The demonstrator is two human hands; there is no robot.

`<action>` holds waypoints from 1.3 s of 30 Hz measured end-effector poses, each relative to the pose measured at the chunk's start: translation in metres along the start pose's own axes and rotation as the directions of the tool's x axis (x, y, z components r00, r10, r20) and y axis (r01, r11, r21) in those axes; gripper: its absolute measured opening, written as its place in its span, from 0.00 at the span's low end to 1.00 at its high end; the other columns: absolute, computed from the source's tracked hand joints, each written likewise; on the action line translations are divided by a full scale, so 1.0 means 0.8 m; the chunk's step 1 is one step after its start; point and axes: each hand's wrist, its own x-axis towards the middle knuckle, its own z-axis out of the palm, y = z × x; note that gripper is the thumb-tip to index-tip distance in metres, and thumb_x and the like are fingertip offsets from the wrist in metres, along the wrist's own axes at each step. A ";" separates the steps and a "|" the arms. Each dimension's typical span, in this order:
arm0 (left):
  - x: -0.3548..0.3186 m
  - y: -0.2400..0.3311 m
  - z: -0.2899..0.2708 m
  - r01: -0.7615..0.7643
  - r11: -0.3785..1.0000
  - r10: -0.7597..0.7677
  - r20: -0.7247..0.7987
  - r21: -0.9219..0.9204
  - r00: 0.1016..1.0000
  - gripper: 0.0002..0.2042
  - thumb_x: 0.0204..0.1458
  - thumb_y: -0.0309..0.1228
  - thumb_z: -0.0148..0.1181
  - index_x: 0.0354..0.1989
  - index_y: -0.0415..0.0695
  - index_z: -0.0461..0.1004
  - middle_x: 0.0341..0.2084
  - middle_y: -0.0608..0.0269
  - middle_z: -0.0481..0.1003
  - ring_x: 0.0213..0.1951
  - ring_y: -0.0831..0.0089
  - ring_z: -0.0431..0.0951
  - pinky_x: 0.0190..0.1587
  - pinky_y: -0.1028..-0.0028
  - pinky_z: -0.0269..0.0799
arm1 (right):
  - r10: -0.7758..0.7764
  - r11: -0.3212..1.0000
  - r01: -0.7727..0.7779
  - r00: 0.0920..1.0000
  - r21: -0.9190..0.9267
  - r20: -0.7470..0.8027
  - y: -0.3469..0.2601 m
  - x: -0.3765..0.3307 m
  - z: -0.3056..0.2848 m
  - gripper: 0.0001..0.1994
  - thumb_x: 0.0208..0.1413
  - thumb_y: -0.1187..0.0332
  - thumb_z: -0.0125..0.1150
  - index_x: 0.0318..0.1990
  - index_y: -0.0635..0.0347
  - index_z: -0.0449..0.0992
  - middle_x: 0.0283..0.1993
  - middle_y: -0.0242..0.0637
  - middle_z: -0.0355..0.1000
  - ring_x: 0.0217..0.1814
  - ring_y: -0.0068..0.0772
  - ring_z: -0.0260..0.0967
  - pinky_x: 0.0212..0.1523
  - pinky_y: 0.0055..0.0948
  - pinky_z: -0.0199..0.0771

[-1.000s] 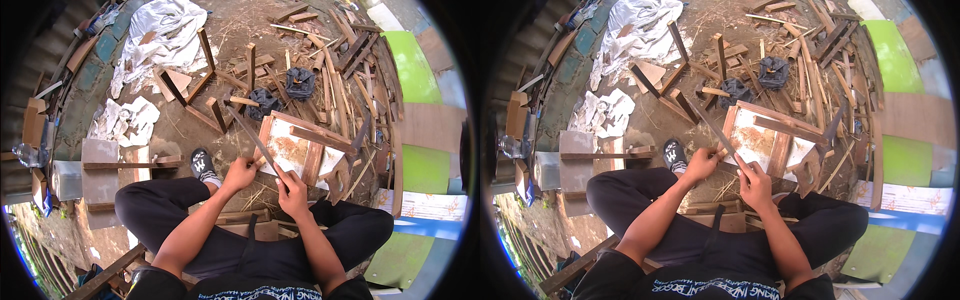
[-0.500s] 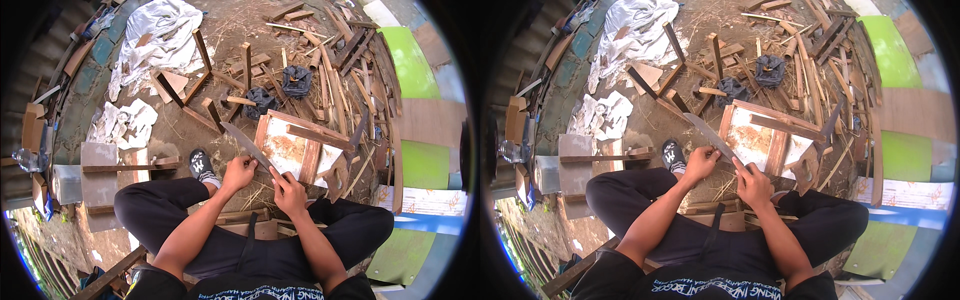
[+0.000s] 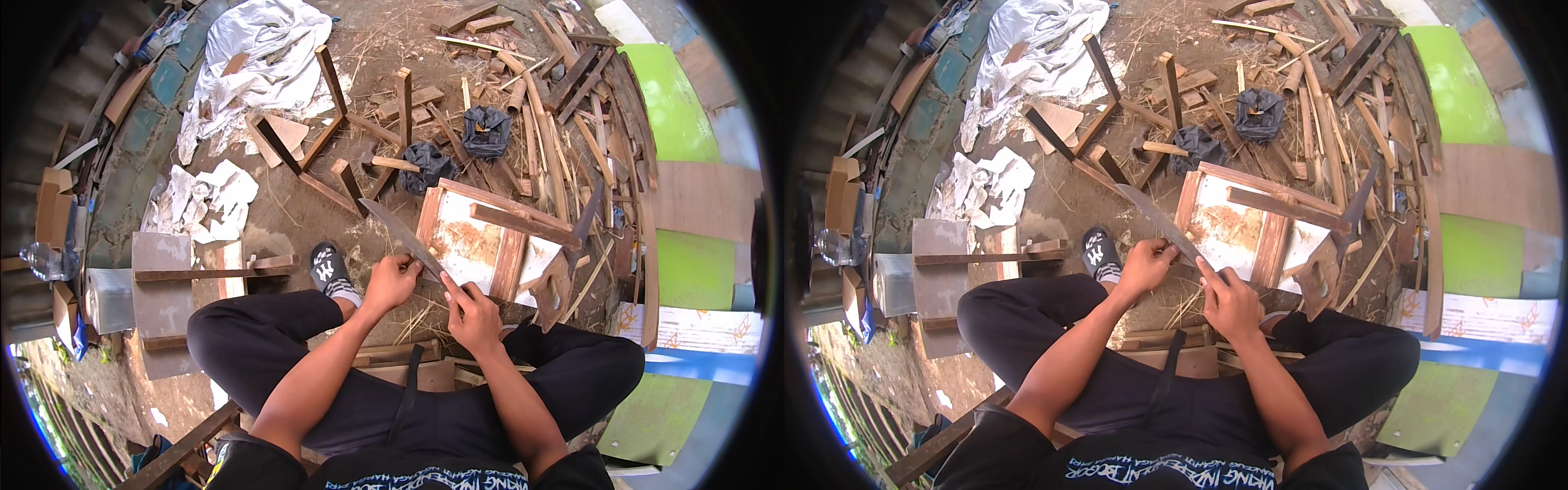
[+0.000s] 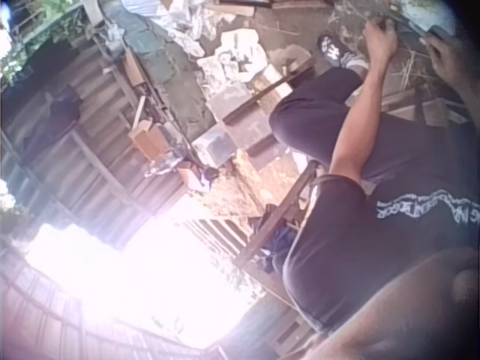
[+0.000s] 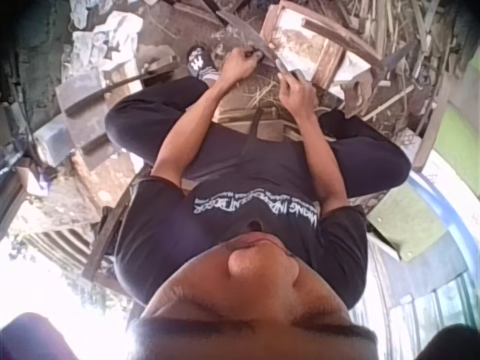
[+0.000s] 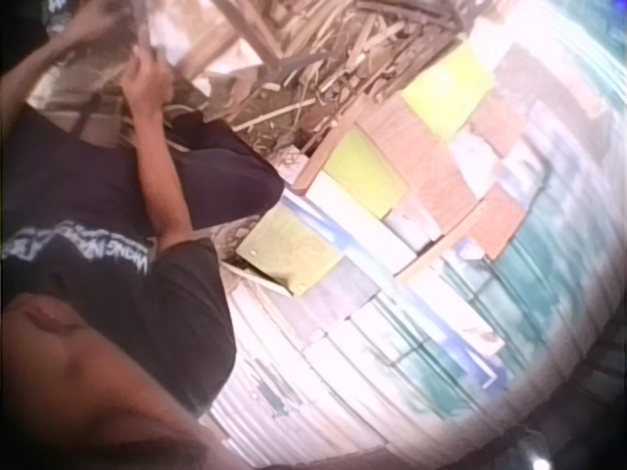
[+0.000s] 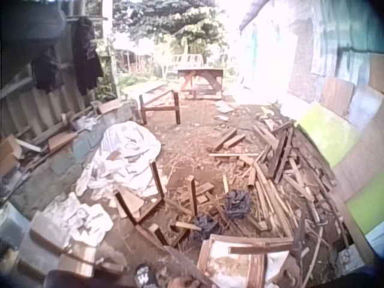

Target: The person sits on the ground and uses a curved blade to sharpen a small wooden stick, then uses a hammer to tap the stick into a wooden frame. The person continues to sharpen the blade and adjust the stick within the frame.

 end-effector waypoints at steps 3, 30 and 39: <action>-0.002 0.009 0.000 0.033 0.999 -0.033 0.006 0.000 0.999 0.16 0.61 0.37 0.61 0.43 0.34 0.84 0.33 0.35 0.82 0.42 0.39 0.84 0.48 0.54 0.77 | 0.028 0.999 -0.029 1.000 0.014 0.008 0.004 0.000 -0.001 0.26 0.58 0.72 0.66 0.65 0.41 0.80 0.32 0.37 0.72 0.26 0.43 0.73 0.28 0.41 0.76; -0.001 0.010 -0.004 -0.020 0.999 0.018 0.038 0.031 0.999 0.18 0.64 0.42 0.60 0.47 0.38 0.84 0.33 0.38 0.82 0.40 0.43 0.85 0.45 0.56 0.76 | 0.298 0.741 -0.343 0.938 0.577 0.176 0.017 -0.003 0.014 0.21 0.76 0.66 0.51 0.72 0.59 0.71 0.28 0.31 0.70 0.21 0.17 0.61 0.23 0.24 0.64; 0.000 0.006 -0.007 -0.051 0.999 0.050 0.047 0.015 0.998 0.17 0.65 0.40 0.59 0.51 0.40 0.83 0.37 0.39 0.83 0.42 0.46 0.85 0.48 0.58 0.77 | 0.404 0.421 -0.583 0.807 0.695 0.431 0.005 0.004 0.008 0.22 0.78 0.64 0.45 0.75 0.59 0.66 0.28 0.31 0.69 0.18 0.16 0.59 0.19 0.21 0.63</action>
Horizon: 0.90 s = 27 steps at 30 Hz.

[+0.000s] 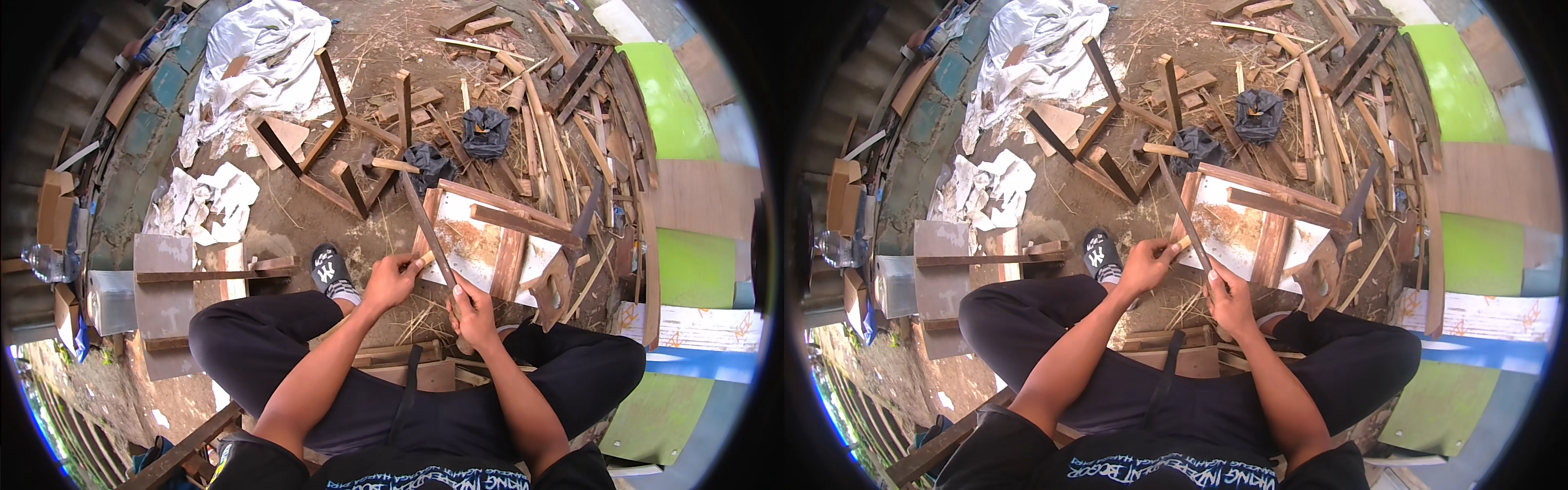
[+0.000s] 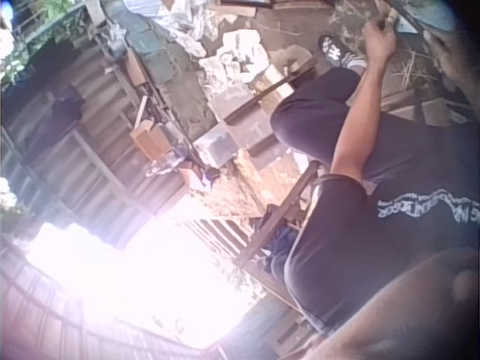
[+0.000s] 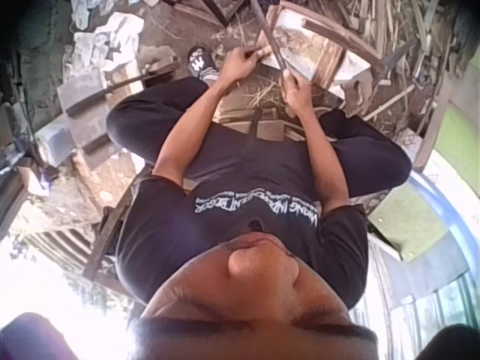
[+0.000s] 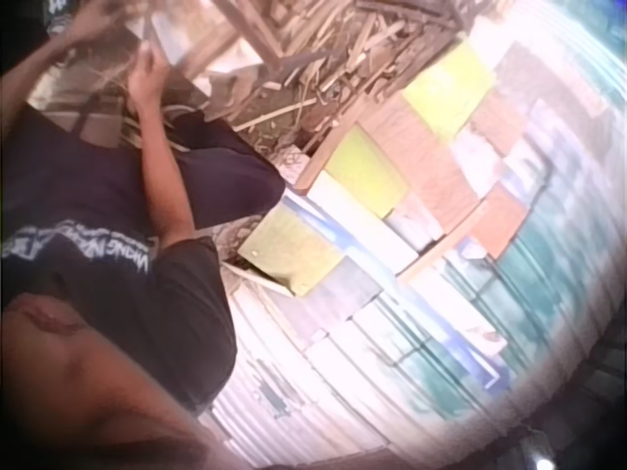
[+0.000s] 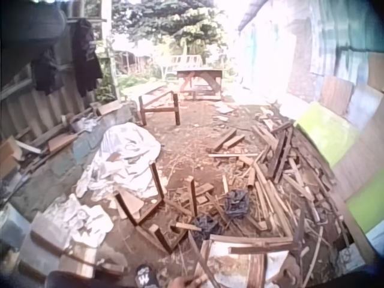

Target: The person sits on the ground and uses a curved blade to sharpen a small wooden stick, then uses a hammer to tap the stick into a wooden frame. The person continues to sharpen the blade and adjust the stick within the frame.

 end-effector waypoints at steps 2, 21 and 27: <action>0.001 -0.003 -0.001 0.005 0.999 -0.006 0.005 0.040 1.000 0.17 0.65 0.40 0.59 0.52 0.40 0.83 0.37 0.40 0.84 0.43 0.47 0.86 0.49 0.59 0.77 | -0.061 0.996 0.060 0.998 0.059 0.006 -0.005 -0.002 0.002 0.22 0.79 0.64 0.45 0.75 0.58 0.66 0.28 0.31 0.69 0.18 0.16 0.59 0.19 0.21 0.63; 0.004 -0.005 -0.002 -0.032 0.999 0.032 0.003 0.013 0.999 0.16 0.65 0.40 0.60 0.47 0.39 0.84 0.32 0.43 0.83 0.37 0.52 0.83 0.46 0.60 0.75 | 0.005 0.979 -0.006 1.000 0.202 0.004 -0.014 -0.001 0.001 0.23 0.79 0.62 0.44 0.75 0.59 0.65 0.28 0.34 0.69 0.17 0.20 0.60 0.17 0.22 0.63; 0.004 -0.001 -0.001 -0.072 0.997 0.072 -0.001 -0.011 0.997 0.17 0.65 0.40 0.60 0.39 0.35 0.83 0.25 0.47 0.81 0.28 0.65 0.78 0.38 0.62 0.73 | 0.090 0.986 -0.096 0.995 0.138 0.049 -0.003 -0.003 0.000 0.24 0.79 0.61 0.44 0.75 0.60 0.64 0.28 0.35 0.69 0.17 0.20 0.61 0.17 0.22 0.63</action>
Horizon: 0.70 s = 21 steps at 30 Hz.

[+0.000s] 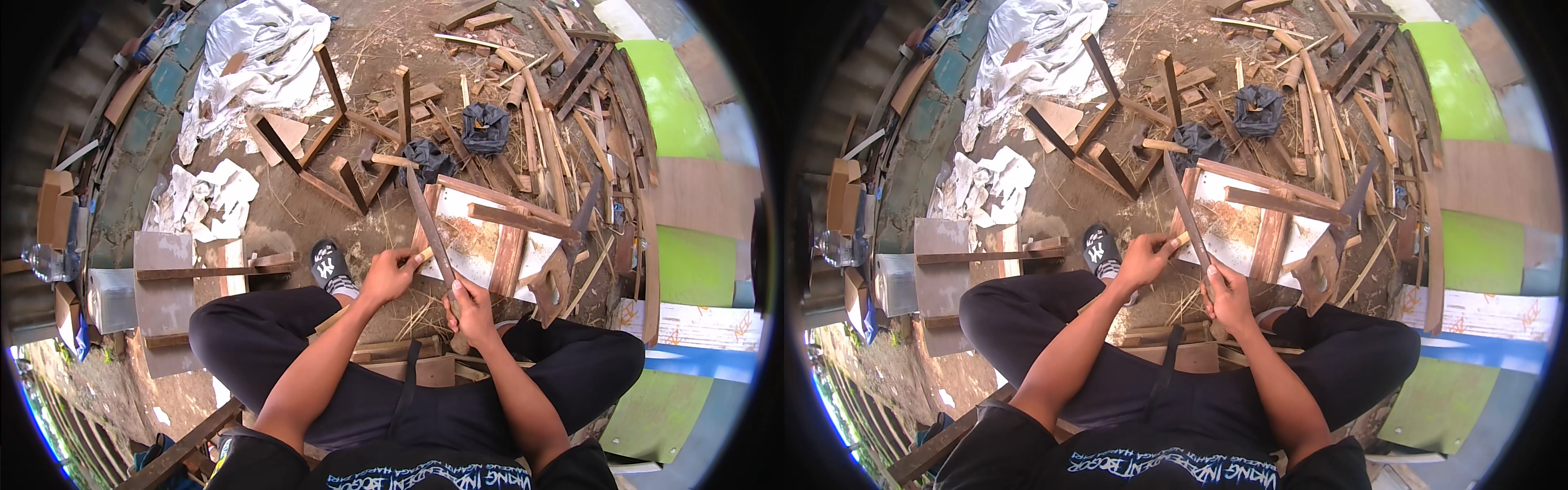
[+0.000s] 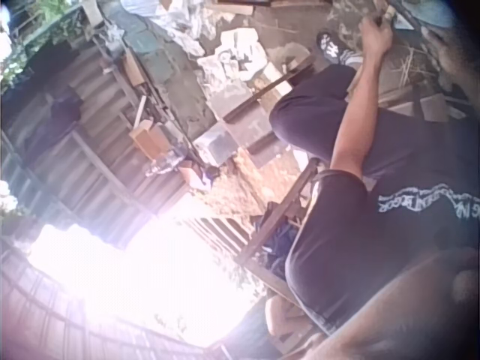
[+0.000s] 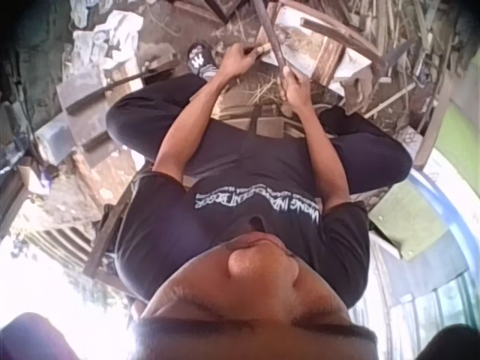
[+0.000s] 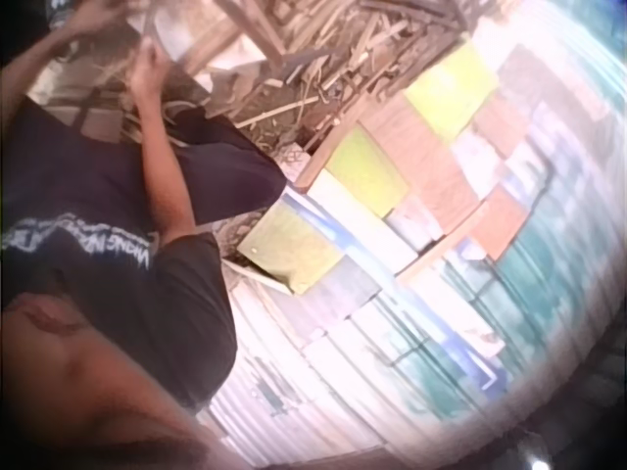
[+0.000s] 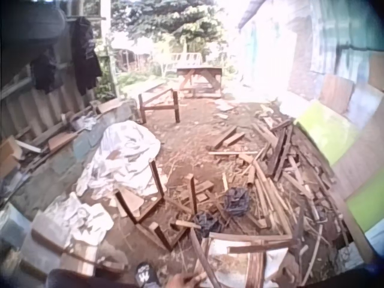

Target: The person sits on the ground and uses a curved blade to sharpen a small wooden stick, then uses a hammer to tap the stick into a wooden frame. The person continues to sharpen the blade and adjust the stick within the frame.

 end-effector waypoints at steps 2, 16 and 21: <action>-0.001 -0.002 -0.003 0.010 1.000 -0.011 0.009 0.018 1.000 0.18 0.65 0.41 0.60 0.39 0.35 0.83 0.25 0.48 0.81 0.28 0.64 0.79 0.39 0.62 0.74 | -0.075 0.996 0.075 0.997 0.038 -0.019 -0.007 -0.003 0.003 0.24 0.79 0.61 0.44 0.75 0.59 0.65 0.28 0.35 0.69 0.17 0.20 0.61 0.17 0.22 0.63; 0.002 -0.005 -0.002 0.009 1.000 -0.009 0.007 0.013 1.000 0.17 0.65 0.41 0.61 0.41 0.36 0.84 0.26 0.47 0.81 0.28 0.62 0.79 0.40 0.62 0.74 | 0.023 0.999 -0.022 0.999 0.024 -0.030 -0.002 0.000 0.001 0.24 0.79 0.61 0.45 0.75 0.60 0.64 0.27 0.30 0.66 0.17 0.17 0.59 0.17 0.21 0.62; 0.001 -0.001 -0.001 0.023 0.998 -0.023 -0.002 0.050 1.000 0.17 0.65 0.41 0.60 0.41 0.36 0.84 0.26 0.46 0.81 0.28 0.61 0.79 0.40 0.61 0.74 | -0.071 0.997 0.072 0.997 0.019 -0.039 -0.003 -0.006 0.003 0.23 0.79 0.62 0.44 0.75 0.61 0.65 0.27 0.31 0.67 0.17 0.18 0.59 0.17 0.22 0.63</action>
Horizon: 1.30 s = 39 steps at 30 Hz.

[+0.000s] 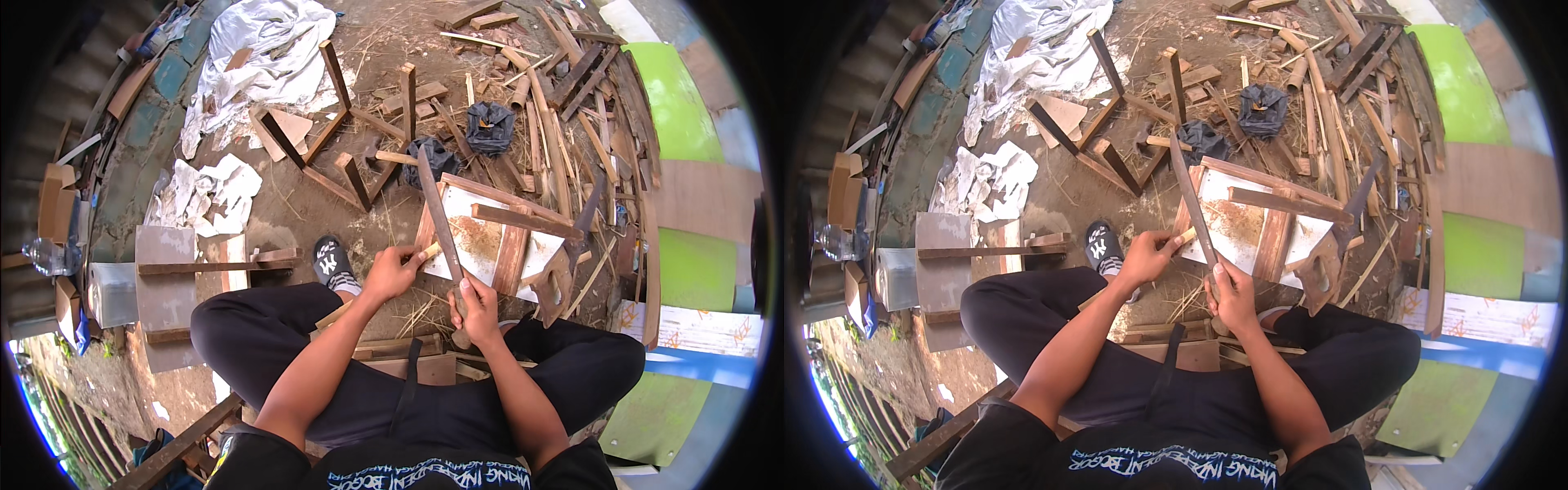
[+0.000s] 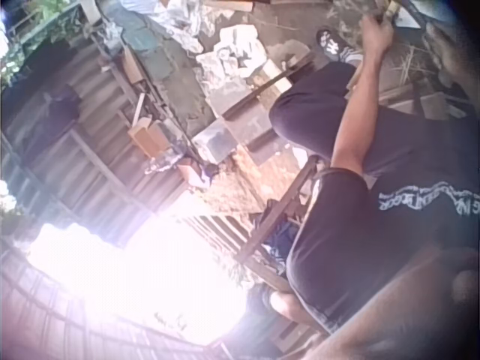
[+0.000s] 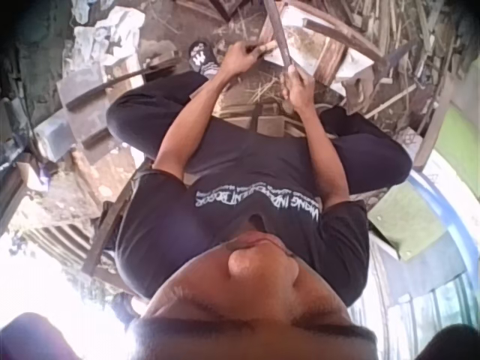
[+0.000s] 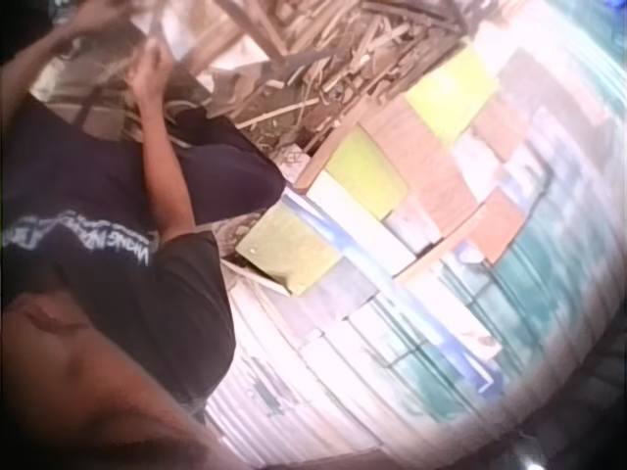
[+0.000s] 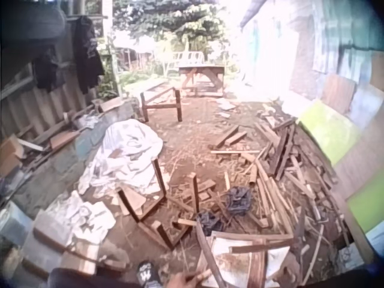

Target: The person sits on the ground and uses a curved blade to sharpen a small wooden stick, then uses a hammer to tap the stick into a wooden frame. The person continues to sharpen the blade and adjust the stick within the frame.

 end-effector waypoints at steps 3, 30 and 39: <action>-0.001 -0.001 0.001 -0.028 0.999 0.028 -0.013 -0.036 1.000 0.18 0.65 0.42 0.60 0.40 0.36 0.84 0.25 0.46 0.80 0.28 0.61 0.79 0.39 0.61 0.74 | 0.071 0.997 -0.071 0.997 -0.014 0.007 -0.003 0.006 -0.001 0.23 0.79 0.62 0.44 0.74 0.62 0.65 0.28 0.34 0.69 0.17 0.20 0.60 0.17 0.22 0.63; 0.001 0.002 -0.001 0.016 0.999 -0.015 0.035 -0.046 0.999 0.19 0.65 0.43 0.61 0.38 0.37 0.84 0.22 0.49 0.78 0.25 0.65 0.75 0.37 0.63 0.72 | 0.093 0.994 -0.090 0.994 -0.058 0.056 0.013 0.004 -0.008 0.23 0.79 0.59 0.43 0.69 0.65 0.69 0.28 0.34 0.69 0.15 0.20 0.60 0.15 0.23 0.63; -0.002 0.010 -0.006 0.076 0.997 -0.074 0.061 -0.028 0.995 0.19 0.64 0.45 0.60 0.44 0.39 0.85 0.32 0.42 0.84 0.37 0.47 0.85 0.46 0.57 0.76 | 0.110 0.984 -0.104 0.993 -0.143 0.038 0.006 0.003 -0.007 0.20 0.76 0.65 0.46 0.69 0.61 0.72 0.24 0.36 0.69 0.17 0.24 0.63 0.19 0.28 0.68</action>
